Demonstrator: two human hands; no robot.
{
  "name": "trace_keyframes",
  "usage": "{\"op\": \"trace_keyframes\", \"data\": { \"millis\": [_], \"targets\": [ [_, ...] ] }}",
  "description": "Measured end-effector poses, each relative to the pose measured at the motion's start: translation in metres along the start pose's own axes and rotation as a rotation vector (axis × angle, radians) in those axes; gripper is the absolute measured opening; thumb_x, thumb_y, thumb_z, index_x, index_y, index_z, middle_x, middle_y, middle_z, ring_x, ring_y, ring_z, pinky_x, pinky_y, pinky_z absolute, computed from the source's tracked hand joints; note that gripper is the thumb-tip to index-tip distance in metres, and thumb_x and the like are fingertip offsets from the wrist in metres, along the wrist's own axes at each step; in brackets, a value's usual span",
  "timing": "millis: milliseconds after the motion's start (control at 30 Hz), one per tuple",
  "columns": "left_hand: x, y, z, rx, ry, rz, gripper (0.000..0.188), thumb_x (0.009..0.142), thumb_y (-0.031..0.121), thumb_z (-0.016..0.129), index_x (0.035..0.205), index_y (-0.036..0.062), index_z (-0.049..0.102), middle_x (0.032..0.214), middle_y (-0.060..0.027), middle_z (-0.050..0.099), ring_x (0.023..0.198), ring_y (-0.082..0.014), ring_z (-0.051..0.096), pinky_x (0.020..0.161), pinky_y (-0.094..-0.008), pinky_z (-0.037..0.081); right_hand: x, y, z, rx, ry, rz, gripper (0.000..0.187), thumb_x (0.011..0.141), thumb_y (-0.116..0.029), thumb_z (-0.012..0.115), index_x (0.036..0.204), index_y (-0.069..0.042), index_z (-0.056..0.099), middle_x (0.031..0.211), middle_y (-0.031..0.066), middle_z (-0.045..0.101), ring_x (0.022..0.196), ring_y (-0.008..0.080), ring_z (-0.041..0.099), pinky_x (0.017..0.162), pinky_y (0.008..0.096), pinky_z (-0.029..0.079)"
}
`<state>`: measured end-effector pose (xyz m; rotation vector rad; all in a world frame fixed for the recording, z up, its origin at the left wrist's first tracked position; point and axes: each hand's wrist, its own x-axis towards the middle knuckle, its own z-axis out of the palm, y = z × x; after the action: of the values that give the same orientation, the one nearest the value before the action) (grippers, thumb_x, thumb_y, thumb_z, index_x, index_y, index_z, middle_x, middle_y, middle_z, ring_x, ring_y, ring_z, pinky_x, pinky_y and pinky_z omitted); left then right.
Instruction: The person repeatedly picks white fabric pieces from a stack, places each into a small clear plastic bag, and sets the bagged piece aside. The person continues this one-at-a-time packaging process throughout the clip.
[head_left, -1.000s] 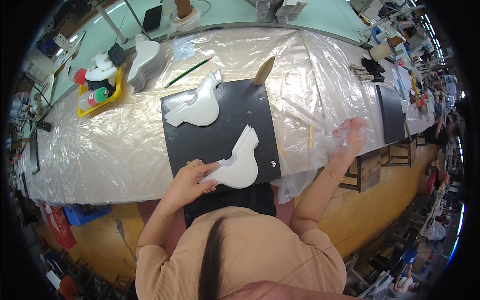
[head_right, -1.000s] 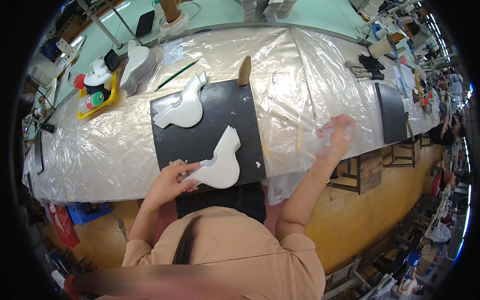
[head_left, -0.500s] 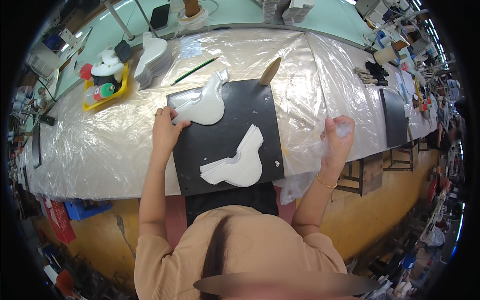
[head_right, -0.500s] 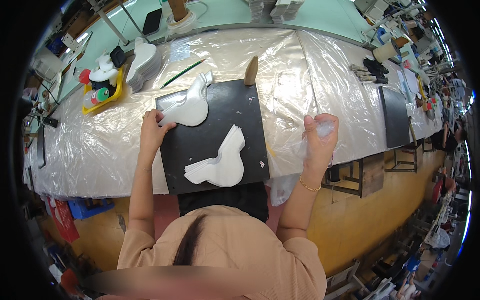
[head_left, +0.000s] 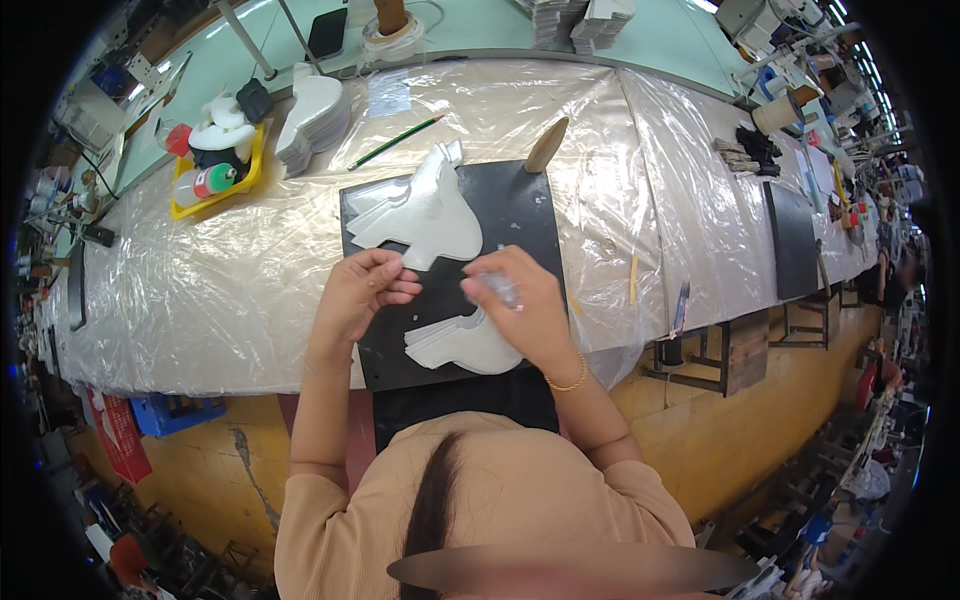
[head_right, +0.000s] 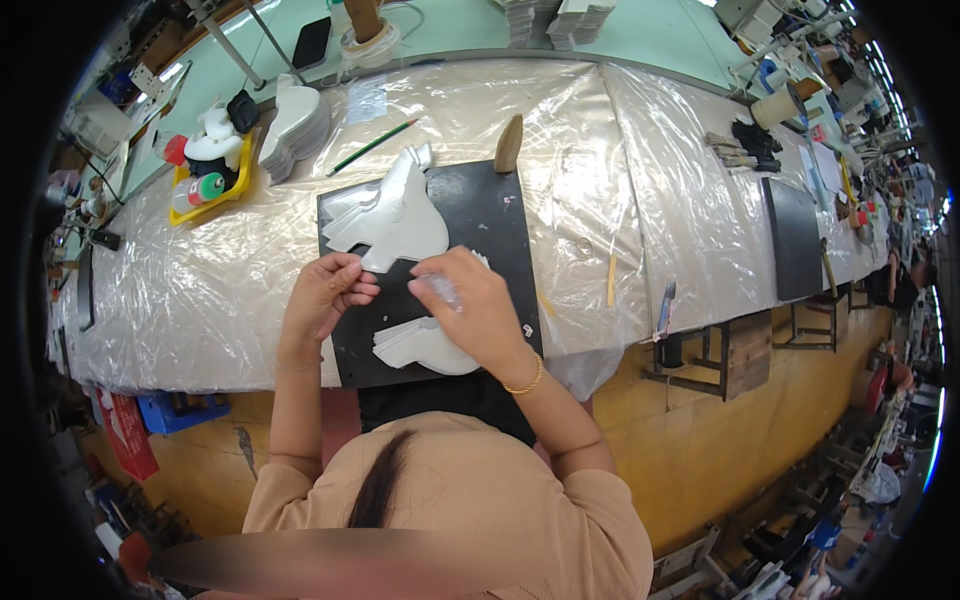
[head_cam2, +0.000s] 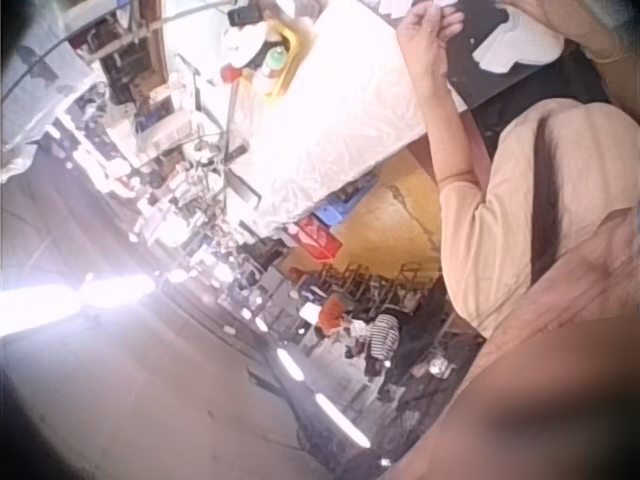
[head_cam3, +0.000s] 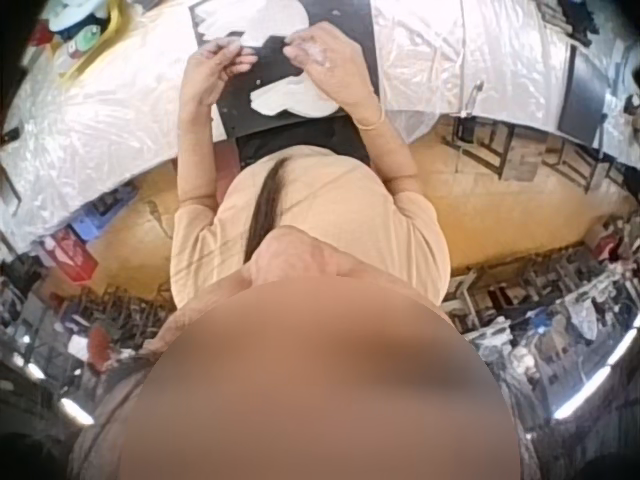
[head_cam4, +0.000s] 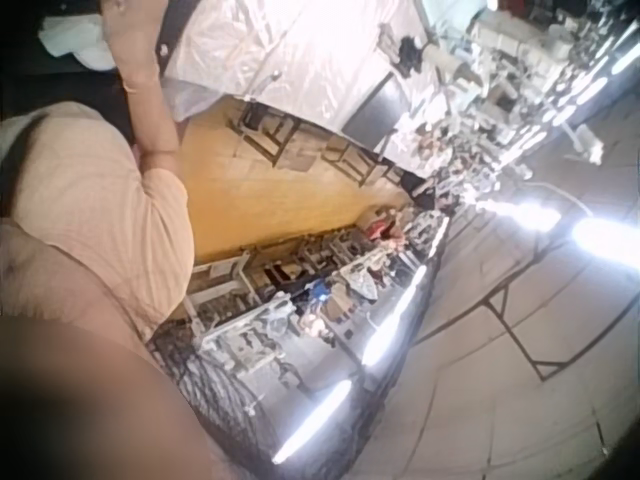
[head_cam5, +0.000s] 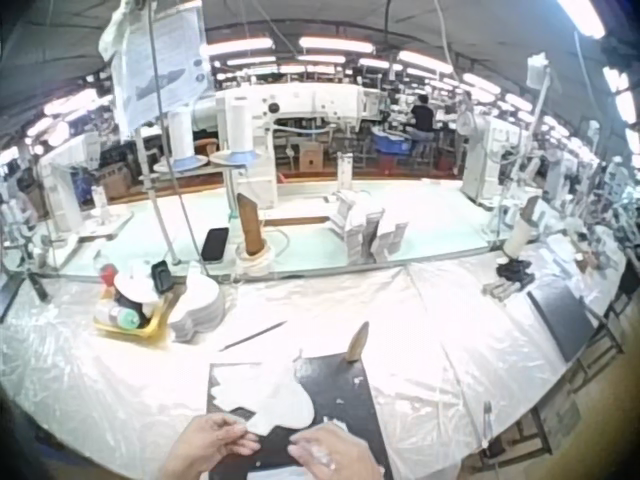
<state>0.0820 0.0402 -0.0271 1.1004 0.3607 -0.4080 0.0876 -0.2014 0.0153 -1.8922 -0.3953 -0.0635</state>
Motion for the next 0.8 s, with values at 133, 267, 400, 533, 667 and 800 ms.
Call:
{"op": "trace_keyframes", "data": {
  "millis": [133,267,400,533,667,800],
  "targets": [
    [-0.008,-0.007,0.027,0.014,-0.106,0.060,0.016,0.096,0.011,0.060,0.104,-0.0025,0.061,0.096,-0.0123,0.067,0.082,-0.0185,0.070,0.073,-0.0281,0.060,0.004,-0.001,0.014,-0.046,-0.012,-0.040,0.024,0.078,-0.016,0.079,0.093,-0.002,0.066,0.086,0.0108,0.065,0.076,0.0248,0.063,0.070,0.0310,0.049],
    [-0.009,-0.016,0.049,0.346,-0.112,0.372,0.013,0.094,0.009,0.062,0.099,-0.0023,0.063,0.098,-0.0026,0.055,0.082,-0.0115,0.058,0.073,-0.0221,0.048,0.002,-0.002,0.011,-0.046,-0.041,0.002,0.031,0.074,-0.021,0.082,0.093,-0.002,0.066,0.084,0.0100,0.065,0.073,0.0216,0.063,0.068,0.0301,0.049],
    [-0.010,-0.022,0.063,0.440,-0.082,0.463,0.009,0.092,0.007,0.063,0.095,-0.0012,0.065,0.095,-0.0039,0.053,0.086,-0.0116,0.051,0.076,-0.0239,0.044,-0.005,-0.001,0.009,0.009,-0.037,0.173,0.032,0.077,-0.027,0.080,0.090,-0.002,0.065,0.083,0.0119,0.065,0.073,0.0267,0.063,0.066,0.0328,0.049],
    [-0.015,-0.023,0.062,0.487,-0.121,0.508,0.009,0.092,0.007,0.062,0.094,-0.0014,0.064,0.101,-0.0047,0.053,0.090,-0.0122,0.052,0.082,-0.0252,0.044,-0.005,0.008,0.009,0.201,-0.006,0.227,0.025,0.081,-0.022,0.076,0.089,-0.001,0.065,0.085,0.0115,0.067,0.075,0.0240,0.064,0.070,0.0302,0.050],
    [-0.015,-0.026,0.057,0.128,-0.182,0.332,0.014,0.092,0.007,0.062,0.103,-0.0010,0.058,0.115,-0.0085,0.055,0.099,-0.0127,0.053,0.089,-0.0272,0.044,-0.003,0.015,0.005,0.323,0.061,0.386,0.014,0.086,-0.013,0.071,0.088,-0.001,0.065,0.088,0.0104,0.068,0.079,0.0218,0.065,0.075,0.0297,0.050],
    [-0.017,-0.028,0.063,-0.009,-0.159,0.411,0.032,0.091,0.005,0.064,0.118,0.0003,0.049,0.124,-0.0154,0.055,0.101,-0.0131,0.057,0.088,-0.0271,0.047,-0.008,0.012,0.009,0.178,-0.033,0.022,0.013,0.093,-0.015,0.065,0.091,-0.003,0.063,0.094,0.0060,0.068,0.085,0.0145,0.063,0.078,0.0276,0.050]
  ]
}}
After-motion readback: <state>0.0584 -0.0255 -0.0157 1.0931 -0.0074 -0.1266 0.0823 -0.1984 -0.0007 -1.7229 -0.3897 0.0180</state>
